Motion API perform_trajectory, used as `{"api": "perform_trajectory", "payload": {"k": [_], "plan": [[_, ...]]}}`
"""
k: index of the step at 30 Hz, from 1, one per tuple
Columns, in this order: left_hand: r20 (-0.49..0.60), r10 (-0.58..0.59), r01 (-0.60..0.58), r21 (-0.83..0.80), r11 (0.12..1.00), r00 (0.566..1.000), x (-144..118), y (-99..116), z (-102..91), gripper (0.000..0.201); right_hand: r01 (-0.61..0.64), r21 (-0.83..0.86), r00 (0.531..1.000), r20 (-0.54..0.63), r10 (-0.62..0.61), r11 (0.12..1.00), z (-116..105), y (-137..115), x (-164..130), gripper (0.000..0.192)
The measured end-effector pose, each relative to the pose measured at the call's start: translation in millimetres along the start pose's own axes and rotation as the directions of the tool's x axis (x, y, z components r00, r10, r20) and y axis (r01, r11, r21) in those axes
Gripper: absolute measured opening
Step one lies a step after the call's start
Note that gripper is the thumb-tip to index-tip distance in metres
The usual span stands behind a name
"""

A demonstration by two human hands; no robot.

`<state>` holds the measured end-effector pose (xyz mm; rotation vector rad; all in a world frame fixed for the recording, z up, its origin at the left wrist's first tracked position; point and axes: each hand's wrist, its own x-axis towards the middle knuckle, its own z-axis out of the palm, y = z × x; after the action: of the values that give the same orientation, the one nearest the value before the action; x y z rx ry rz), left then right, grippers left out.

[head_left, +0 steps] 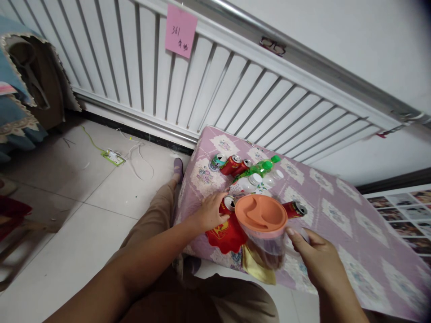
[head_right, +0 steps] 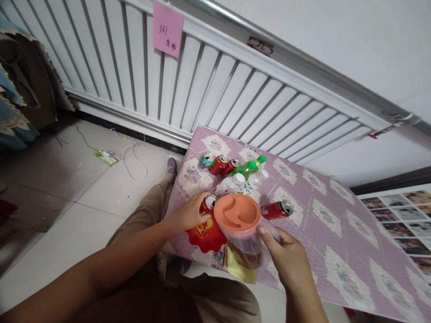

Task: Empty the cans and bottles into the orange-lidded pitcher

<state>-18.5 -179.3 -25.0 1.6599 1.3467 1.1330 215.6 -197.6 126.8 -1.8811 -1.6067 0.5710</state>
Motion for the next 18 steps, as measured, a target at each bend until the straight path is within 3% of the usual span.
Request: {"api": "perform_trajectory", "payload": {"k": [7, 18], "plan": [[-0.002, -0.005, 0.005, 0.013, 1.0, 1.0, 1, -4, 2.9, 0.076, 0.011, -0.042, 0.999, 0.047, -0.009, 0.999, -4, 17, 11, 0.035], [-0.001, -0.01, 0.01, 0.003, 1.0, 1.0, 0, -2, 2.3, 0.076, 0.015, -0.036, 0.999, 0.053, -0.013, 0.999, -3, 11, 7, 0.039]]}}
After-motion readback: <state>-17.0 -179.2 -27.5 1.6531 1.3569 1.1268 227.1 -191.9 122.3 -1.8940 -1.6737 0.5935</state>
